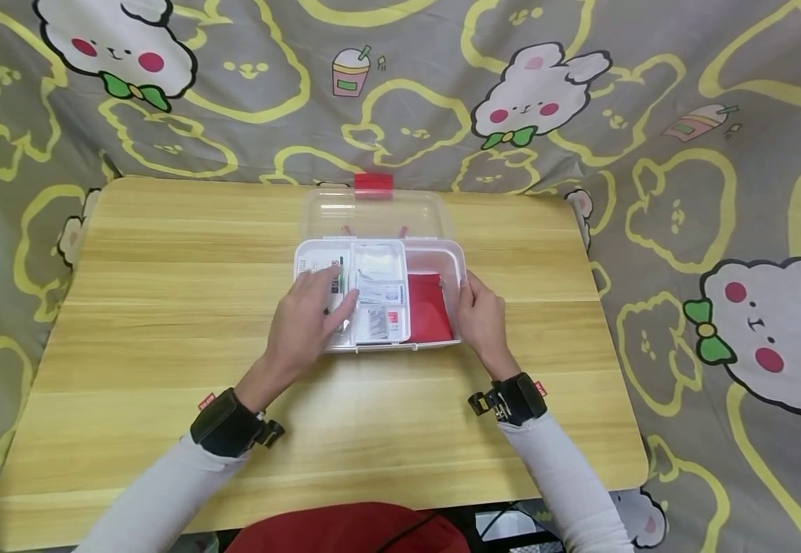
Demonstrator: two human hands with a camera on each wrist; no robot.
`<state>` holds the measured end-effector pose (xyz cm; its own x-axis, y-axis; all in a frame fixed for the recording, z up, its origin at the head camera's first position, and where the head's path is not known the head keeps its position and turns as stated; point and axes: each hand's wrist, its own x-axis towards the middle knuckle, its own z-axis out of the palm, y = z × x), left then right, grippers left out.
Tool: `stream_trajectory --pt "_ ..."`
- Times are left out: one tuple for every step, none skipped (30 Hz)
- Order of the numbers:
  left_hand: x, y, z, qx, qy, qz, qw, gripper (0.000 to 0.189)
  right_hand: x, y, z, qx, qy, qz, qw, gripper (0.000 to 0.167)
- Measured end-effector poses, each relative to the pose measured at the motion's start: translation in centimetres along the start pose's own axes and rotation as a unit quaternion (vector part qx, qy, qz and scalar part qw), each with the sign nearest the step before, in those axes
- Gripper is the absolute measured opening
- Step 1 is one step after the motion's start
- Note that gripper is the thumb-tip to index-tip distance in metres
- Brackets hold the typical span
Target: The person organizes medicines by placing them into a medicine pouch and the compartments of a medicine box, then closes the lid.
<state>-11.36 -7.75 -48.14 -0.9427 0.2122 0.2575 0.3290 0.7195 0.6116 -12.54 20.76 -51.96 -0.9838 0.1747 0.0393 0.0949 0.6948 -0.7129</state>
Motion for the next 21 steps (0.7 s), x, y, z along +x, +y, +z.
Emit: stream_trajectory --pt "0.3 0.2 -0.2 -0.007 0.013 0.003 0.9999 0.041 0.0 0.0 0.0 0.000 0.000 0.000 1.0000 0.038" --pt "0.7 0.3 -0.3 -0.012 0.018 0.001 0.9998 0.036 0.0 -0.1 0.0 -0.002 0.001 -0.001 1.0000 0.038" --pt "1.1 0.4 -0.4 -0.017 0.016 -0.008 0.9997 0.033 0.0 -0.1 0.0 -0.003 0.001 0.001 1.0000 0.038" --pt "1.5 0.5 -0.5 -0.017 0.005 -0.024 0.9995 0.032 0.0 -0.1 0.0 -0.004 0.000 0.002 1.0000 0.038" --pt "1.9 0.6 -0.6 -0.017 -0.013 -0.045 0.9988 0.033 0.0 -0.2 0.0 -0.003 -0.001 0.003 1.0000 0.038" --pt "2.4 0.7 -0.6 -0.015 -0.035 -0.065 0.9971 0.034 0.0 -0.2 0.0 -0.003 -0.003 0.004 1.0000 0.038" --pt "2.8 0.7 -0.6 -0.011 -0.061 -0.085 0.9944 0.035 0.0 -0.2 0.1 -0.003 -0.004 0.005 1.0000 0.039" --pt "3.1 0.8 -0.6 -0.007 -0.088 -0.104 0.9907 0.036 0.0 -0.2 0.1 -0.003 -0.004 0.004 1.0000 0.039" --pt "3.4 0.8 -0.6 -0.002 -0.112 -0.118 0.9867 0.037 0.0 -0.2 0.1 -0.004 -0.004 0.002 1.0000 0.038" --pt "3.7 0.8 -0.6 0.004 -0.133 -0.128 0.9827 0.036 0.1 -0.2 0.2 -0.005 -0.002 0.000 1.0000 0.038" --pt "3.9 0.8 -0.6 0.006 -0.151 -0.135 0.9792 0.035 0.1 -0.2 0.2 -0.006 -0.001 -0.004 1.0000 0.038" --pt "4.1 0.9 -0.6 0.006 -0.164 -0.140 0.9766 0.034 0.2 -0.2 0.3 -0.007 0.004 -0.009 0.9999 0.038" --pt "4.2 0.9 -0.6 0.005 -0.174 -0.144 0.9742 0.034 0.2 -0.2 0.3 -0.010 0.007 -0.012 0.9999 0.038" --pt "4.4 0.9 -0.6 0.002 -0.179 -0.148 0.9726 0.033 0.2 -0.2 0.3 -0.010 0.010 -0.016 0.9998 0.038" --pt "4.4 0.9 -0.6 0.000 -0.182 -0.150 0.9718 0.033 0.3 -0.2 0.3 -0.011 0.011 -0.017 0.9997 0.038" --pt "4.5 0.9 -0.6 -0.003 -0.181 -0.153 0.9715 0.032 0.3 -0.2 0.3 -0.011 0.013 -0.018 0.9997 0.038" --pt "4.5 0.9 -0.6 -0.009 -0.180 -0.156 0.9711 0.032 0.2 -0.3 0.3 -0.011 0.014 -0.018 0.9997 0.038" --pt "4.6 0.9 -0.6 -0.014 -0.181 -0.159 0.9705 0.032 0.2 -0.2 0.3 -0.012 0.014 -0.017 0.9997 0.038" --pt "4.6 0.8 -0.6 -0.017 -0.181 -0.160 0.9702 0.032 0.2 -0.2 0.3 -0.013 0.014 -0.016 0.9997 0.038" --pt "4.6 0.8 -0.6 -0.020 -0.181 -0.161 0.9700 0.032 0.1 -0.1 0.3 -0.013 0.014 -0.015 0.9997 0.038" --pt "4.6 0.8 -0.6 -0.021 -0.182 -0.161 0.9699 0.032 0.1 -0.1 0.3 -0.014 0.015 -0.015 0.9997 0.037"
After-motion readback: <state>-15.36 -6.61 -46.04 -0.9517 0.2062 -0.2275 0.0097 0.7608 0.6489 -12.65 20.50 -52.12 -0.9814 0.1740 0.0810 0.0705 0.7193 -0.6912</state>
